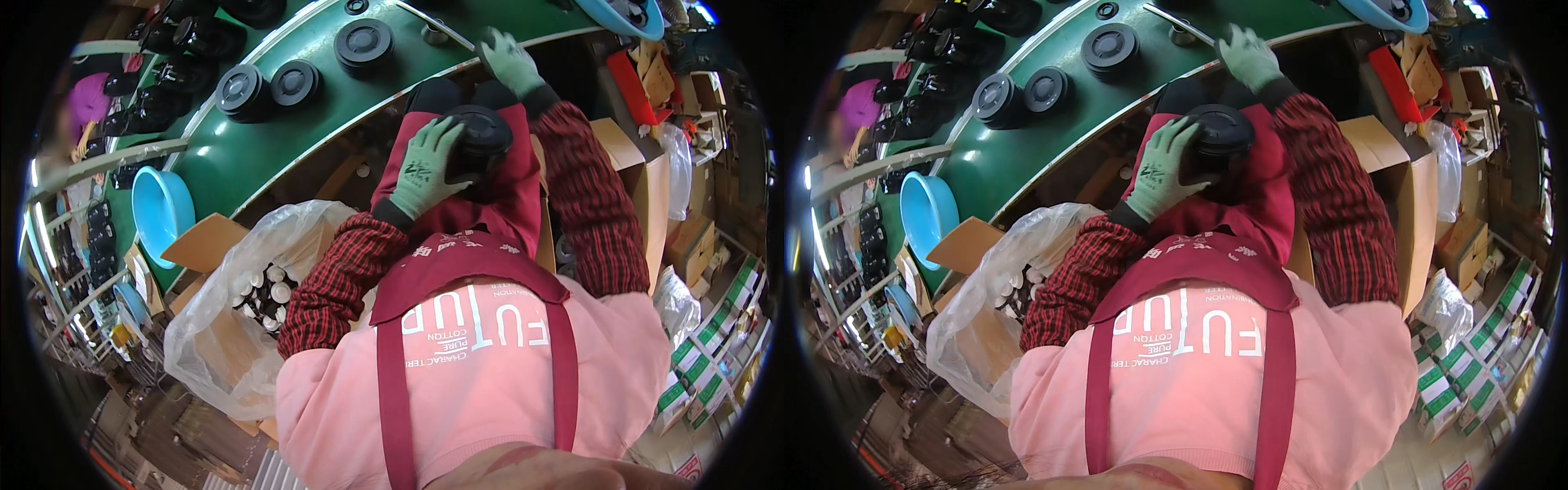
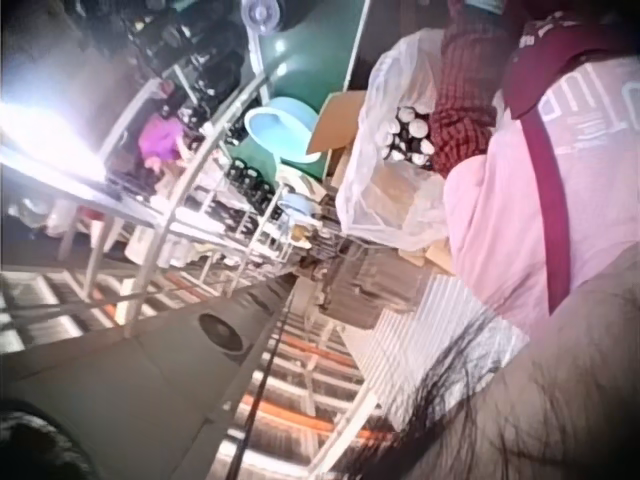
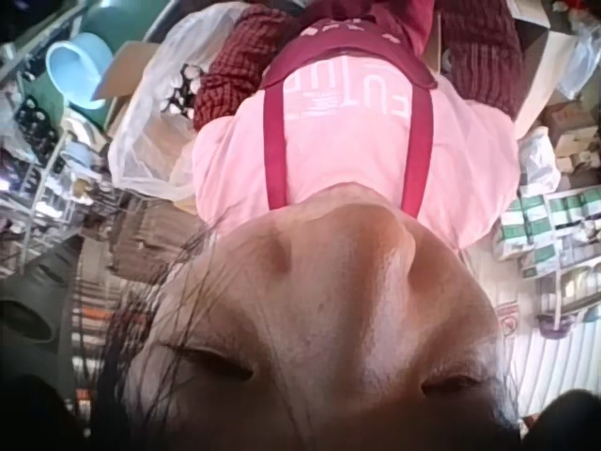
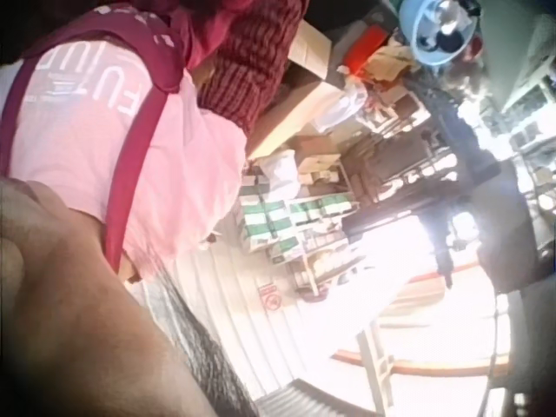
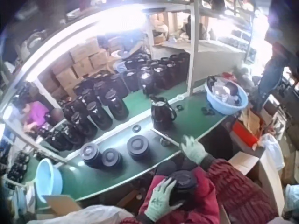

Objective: The person assembles black kettles at a workbench. They pick up kettle bodies, insert metal heating elements, and screw on lids. Completed kettles are placed on the green table. The person handles kettle bodies, lids, and heating elements one at a time.

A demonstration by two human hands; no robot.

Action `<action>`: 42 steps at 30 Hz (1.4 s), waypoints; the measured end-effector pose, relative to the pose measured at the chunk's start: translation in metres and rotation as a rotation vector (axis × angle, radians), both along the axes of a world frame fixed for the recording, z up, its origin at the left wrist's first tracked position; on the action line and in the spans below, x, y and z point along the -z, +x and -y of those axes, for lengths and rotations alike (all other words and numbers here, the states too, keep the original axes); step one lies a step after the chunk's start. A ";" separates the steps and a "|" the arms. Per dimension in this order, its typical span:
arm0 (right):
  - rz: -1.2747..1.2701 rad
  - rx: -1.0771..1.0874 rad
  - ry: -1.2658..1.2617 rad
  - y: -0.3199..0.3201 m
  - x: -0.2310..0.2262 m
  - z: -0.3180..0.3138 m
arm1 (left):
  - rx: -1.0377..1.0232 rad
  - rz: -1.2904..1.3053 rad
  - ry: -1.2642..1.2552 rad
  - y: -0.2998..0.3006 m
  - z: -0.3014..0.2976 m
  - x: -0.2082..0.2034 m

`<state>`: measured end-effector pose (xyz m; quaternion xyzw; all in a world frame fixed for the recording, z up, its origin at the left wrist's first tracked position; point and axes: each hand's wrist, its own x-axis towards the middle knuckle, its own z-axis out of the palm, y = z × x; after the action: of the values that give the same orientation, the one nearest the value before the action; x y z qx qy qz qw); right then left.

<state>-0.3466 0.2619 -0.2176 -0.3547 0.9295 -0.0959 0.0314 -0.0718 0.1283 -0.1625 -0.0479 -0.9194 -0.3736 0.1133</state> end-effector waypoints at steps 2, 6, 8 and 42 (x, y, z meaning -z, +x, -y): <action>0.026 0.270 -0.116 -0.003 -0.003 0.046 | -0.019 0.013 0.025 0.005 0.004 -0.007; 0.495 0.313 -0.207 -0.031 0.061 0.064 | -0.018 0.149 0.340 -0.006 0.024 -0.032; 0.682 0.278 -0.318 -0.003 -0.006 0.052 | -0.160 0.199 0.519 -0.008 0.050 -0.041; 1.033 -0.164 -1.180 0.143 -0.104 -0.036 | -0.249 -0.071 0.111 -0.178 -0.004 0.011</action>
<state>-0.2036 0.2977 -0.1136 -0.2906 0.5636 -0.7235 0.2729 -0.2502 0.1322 -0.1731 0.0598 -0.8914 -0.4051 0.1940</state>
